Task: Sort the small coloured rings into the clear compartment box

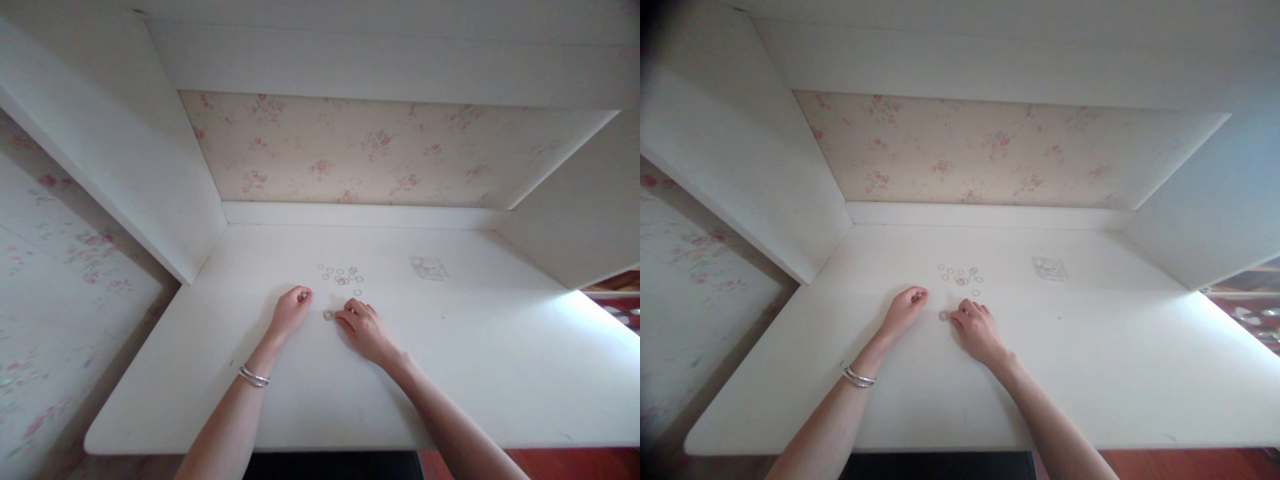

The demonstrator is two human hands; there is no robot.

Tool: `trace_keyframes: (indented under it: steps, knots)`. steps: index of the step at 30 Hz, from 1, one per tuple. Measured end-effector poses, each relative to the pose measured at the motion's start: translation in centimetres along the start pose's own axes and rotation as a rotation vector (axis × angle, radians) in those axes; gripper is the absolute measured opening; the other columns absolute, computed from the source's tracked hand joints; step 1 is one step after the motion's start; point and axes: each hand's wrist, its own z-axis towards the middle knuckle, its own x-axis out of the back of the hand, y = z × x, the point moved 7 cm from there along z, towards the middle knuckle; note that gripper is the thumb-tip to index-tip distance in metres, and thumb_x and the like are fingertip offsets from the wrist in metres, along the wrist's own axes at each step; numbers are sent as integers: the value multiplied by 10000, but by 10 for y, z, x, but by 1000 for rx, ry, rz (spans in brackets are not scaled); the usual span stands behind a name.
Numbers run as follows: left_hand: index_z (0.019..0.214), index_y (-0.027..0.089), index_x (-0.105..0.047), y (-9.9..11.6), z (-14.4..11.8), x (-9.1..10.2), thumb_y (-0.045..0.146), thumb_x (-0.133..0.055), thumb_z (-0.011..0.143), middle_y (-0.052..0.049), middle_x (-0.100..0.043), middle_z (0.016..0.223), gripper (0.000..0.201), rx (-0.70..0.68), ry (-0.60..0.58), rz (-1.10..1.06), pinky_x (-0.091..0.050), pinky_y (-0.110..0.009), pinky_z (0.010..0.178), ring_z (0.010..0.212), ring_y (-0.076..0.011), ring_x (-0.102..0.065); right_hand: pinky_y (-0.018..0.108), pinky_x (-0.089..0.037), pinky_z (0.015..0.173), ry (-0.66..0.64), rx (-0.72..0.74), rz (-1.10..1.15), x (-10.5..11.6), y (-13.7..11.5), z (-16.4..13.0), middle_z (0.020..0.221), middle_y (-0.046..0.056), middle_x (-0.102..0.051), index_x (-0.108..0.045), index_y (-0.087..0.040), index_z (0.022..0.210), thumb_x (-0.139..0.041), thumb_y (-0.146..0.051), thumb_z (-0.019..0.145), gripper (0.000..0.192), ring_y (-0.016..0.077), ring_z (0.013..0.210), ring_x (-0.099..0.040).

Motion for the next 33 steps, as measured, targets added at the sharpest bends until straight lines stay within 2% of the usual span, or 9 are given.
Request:
trace_keyframes:
  steps: [8, 11, 14, 19, 25, 30, 33]
  knots:
    - [883, 188, -665, 1, 0, 2, 398, -498, 803, -25, -678, 776, 280, 13, 6, -7, -430, -243, 657, 716, -161, -603, 292, -392, 752, 45, -4, 28, 4, 3, -2, 882, 40, -583, -668, -261, 928, -419, -288, 928, 251, 155, 789, -536]
    - [878, 186, -668, 1, 0, 2, 401, -502, 798, -22, -673, 760, 283, 22, 12, -6, -424, -243, 645, 704, -160, -599, 276, -406, 763, 134, -74, 95, 12, 19, -4, 890, 44, -589, -667, -246, 927, -399, -304, 932, 274, 153, 817, -550]
    - [878, 190, -671, 2, -1, 2, 409, -504, 797, -17, -671, 749, 287, 31, 12, -11, -422, -239, 634, 691, -157, -597, 259, -424, 736, 202, -205, 116, 17, 46, -6, 914, 50, -588, -660, -234, 980, -391, -326, 925, 289, 149, 799, -562]
    - [885, 185, -671, 2, 0, 1, 414, -500, 798, -20, -665, 732, 299, 32, 7, -23, -419, -234, 610, 664, -152, -589, 255, -427, 730, 132, -266, 58, 8, 72, -6, 923, 33, -574, -663, -252, 978, -405, -337, 910, 279, 147, 787, -563]
    - [875, 185, -669, 1, -1, 0, 442, -486, 800, -7, -634, 670, 324, 44, 10, -12, -401, -231, 574, 627, -147, -568, 245, -415, 710, 99, -242, 60, 3, 69, -2, 903, 36, -565, -658, -223, 891, -383, -304, 920, 288, 136, 769, -554]
    - [878, 187, -670, 0, 0, -2, 444, -487, 800, -10, -653, 697, 325, 58, 12, 0, -409, -235, 597, 644, -151, -577, 259, -412, 745, 126, -267, 53, 3, 72, 0, 973, 49, -563, -622, -226, 1045, -405, -320, 915, 270, 148, 806, -560]
    - [875, 195, -671, 0, 0, -2, 439, -497, 797, -10, -670, 736, 310, 56, 12, -4, -418, -235, 620, 669, -152, -589, 259, -397, 738, 91, -268, 37, 0, 73, 2, 956, 40, -568, -640, -239, 993, -403, -318, 917, 261, 144, 797, -557]
